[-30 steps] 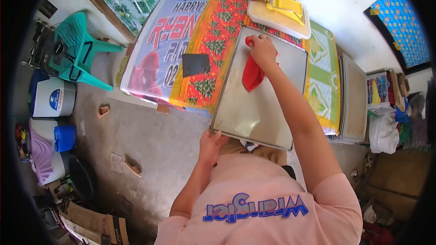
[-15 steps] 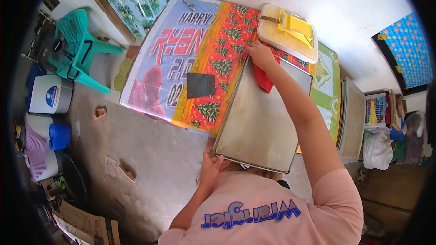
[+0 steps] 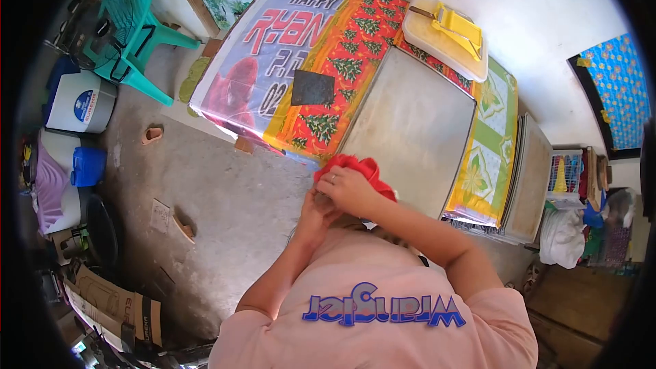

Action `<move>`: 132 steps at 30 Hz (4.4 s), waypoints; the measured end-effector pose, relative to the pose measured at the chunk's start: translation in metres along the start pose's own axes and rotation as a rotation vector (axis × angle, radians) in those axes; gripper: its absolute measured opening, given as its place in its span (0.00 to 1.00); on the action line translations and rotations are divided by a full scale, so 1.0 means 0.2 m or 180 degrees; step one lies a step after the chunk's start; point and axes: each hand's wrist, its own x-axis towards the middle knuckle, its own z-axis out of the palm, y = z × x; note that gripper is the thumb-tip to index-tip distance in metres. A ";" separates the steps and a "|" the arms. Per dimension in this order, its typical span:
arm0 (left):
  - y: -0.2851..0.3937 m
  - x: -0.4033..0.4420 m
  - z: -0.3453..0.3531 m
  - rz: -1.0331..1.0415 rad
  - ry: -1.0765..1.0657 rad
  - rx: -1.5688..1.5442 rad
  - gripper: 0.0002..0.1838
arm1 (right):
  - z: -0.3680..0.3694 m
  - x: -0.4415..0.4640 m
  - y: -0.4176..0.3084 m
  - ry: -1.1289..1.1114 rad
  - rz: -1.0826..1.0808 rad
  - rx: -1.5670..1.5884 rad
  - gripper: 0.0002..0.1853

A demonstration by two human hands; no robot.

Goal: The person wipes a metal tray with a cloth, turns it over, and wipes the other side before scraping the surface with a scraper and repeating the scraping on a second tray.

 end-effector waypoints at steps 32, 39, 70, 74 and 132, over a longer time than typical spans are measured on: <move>0.00 -0.04 0.02 -0.0625 -0.0160 -0.0484 0.17 | -0.12 -0.48 -0.23 -0.0578 0.1026 -0.0957 0.08; -0.02 -0.03 0.00 -0.0506 0.0004 -0.0343 0.17 | -0.31 -0.89 -0.25 -0.0894 0.2335 -0.0771 0.12; 0.06 0.15 0.05 0.0813 0.0316 0.1464 0.44 | -0.71 -0.91 0.71 0.0422 0.4463 -0.1809 0.07; 0.06 0.15 0.04 0.0772 0.0260 0.1422 0.45 | -0.83 -0.83 1.13 0.0687 0.4714 -0.1817 0.08; 0.78 0.85 0.60 0.2575 0.1024 0.6656 0.40 | -0.32 -0.91 0.19 0.2245 0.3128 -0.1097 0.09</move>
